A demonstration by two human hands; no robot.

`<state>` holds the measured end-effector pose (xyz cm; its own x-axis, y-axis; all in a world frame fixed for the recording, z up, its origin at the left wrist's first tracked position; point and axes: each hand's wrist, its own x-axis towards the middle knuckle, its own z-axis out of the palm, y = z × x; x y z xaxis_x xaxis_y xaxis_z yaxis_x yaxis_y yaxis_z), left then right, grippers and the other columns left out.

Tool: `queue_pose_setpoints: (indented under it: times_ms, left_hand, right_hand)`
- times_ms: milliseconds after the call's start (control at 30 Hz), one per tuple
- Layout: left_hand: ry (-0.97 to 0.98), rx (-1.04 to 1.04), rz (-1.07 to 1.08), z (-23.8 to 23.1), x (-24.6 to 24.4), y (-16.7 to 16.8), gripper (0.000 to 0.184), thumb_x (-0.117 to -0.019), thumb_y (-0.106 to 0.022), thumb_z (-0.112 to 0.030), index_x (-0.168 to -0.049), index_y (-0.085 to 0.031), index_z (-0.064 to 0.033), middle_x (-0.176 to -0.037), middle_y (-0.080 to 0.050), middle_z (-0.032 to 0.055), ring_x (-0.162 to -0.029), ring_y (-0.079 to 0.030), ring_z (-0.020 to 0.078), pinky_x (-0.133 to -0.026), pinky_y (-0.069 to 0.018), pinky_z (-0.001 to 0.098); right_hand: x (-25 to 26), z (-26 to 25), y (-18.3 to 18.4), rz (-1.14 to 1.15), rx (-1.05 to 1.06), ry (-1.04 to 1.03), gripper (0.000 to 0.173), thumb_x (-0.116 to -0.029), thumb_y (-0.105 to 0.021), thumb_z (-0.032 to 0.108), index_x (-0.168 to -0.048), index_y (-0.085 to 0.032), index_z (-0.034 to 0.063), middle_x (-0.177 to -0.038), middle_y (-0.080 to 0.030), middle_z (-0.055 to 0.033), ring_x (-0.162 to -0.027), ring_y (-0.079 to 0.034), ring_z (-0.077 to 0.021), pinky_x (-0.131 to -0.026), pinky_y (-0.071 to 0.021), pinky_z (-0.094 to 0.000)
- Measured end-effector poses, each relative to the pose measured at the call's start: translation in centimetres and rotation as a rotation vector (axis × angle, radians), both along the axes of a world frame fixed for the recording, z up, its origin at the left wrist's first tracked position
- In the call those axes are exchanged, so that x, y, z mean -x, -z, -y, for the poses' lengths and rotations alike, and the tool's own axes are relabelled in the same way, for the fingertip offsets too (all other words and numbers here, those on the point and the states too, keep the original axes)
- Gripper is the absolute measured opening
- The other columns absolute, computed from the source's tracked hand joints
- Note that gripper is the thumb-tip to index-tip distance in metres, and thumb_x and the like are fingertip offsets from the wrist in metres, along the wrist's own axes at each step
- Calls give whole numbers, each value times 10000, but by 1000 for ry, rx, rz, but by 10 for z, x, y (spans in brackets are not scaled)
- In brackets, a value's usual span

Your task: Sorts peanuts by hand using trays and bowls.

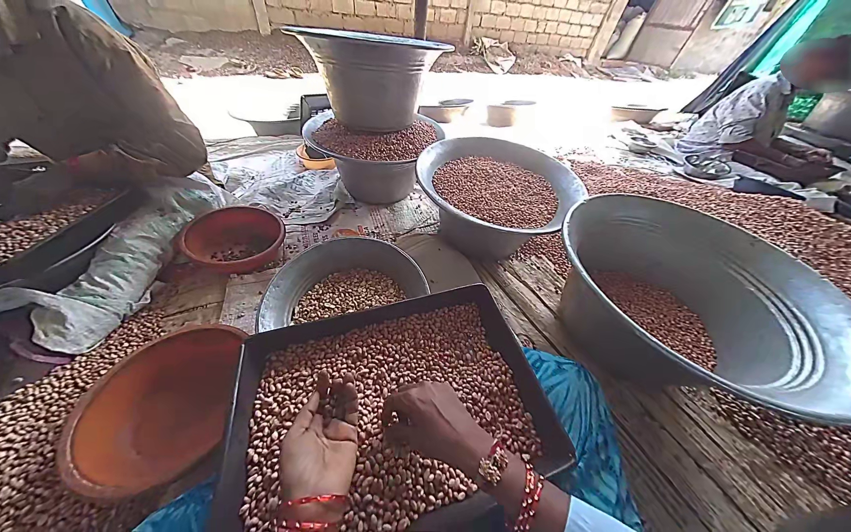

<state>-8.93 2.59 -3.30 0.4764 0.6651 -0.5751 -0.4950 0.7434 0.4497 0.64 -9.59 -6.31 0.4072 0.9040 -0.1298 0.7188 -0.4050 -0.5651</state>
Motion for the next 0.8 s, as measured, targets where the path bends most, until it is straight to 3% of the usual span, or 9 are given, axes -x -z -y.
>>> queue_pose_setpoints:
  times_ms: [200, 300, 367, 533, 800]
  left_hand:
    - [12, -25, -57, -4, 2, 4, 284, -1129, -285, -228, -1157, -523, -77, -842, -643, 44, -714, -694, 147, -661, -606, 295]
    - [18, -52, -93, -6, 2, 5, 282, -1129, -272, -246, -1155, -507, -93, -822, -623, 25, -687, -670, 131, -636, -585, 285]
    - [14, -29, -67, -6, 2, 4, 262, -1126, -279, -243, -1157, -494, -96, -836, -605, 29, -689, -657, 128, -646, -578, 278]
    - [-63, -10, -2, -13, 3, 0, 269, -1123, -284, -226, -1088, -509, -83, -793, -630, 31, -646, -677, 116, -610, -593, 245]
    - [-74, -23, 12, -21, 6, -1, 307, -1125, -285, -227, -1034, -542, -86, -745, -642, 22, -626, -681, 118, -589, -589, 244]
  right_hand:
    - [-3, -5, -16, 24, 67, -70, 223, -980, -640, 244, -1081, -731, 68, -925, -737, -158, -867, -710, -360, -747, -509, -601]
    - [-7, -10, -29, -153, -222, -23, 278, -1002, -649, 298, -1135, -728, 67, -865, -725, -94, -726, -665, -238, -695, -520, -467]
    - [-8, -15, -35, -228, -384, 32, 271, -1009, -642, 272, -1163, -727, 66, -888, -734, -68, -709, -654, -166, -686, -534, -383]
    - [-1, -24, -25, -4, -232, 34, 218, -1009, -617, 209, -1080, -764, 66, -934, -763, -119, -866, -730, -294, -785, -546, -536]
    - [11, -42, -6, 78, 11, -39, 230, -1006, -604, 247, -1092, -742, 83, -984, -745, -155, -918, -719, -355, -768, -529, -577]
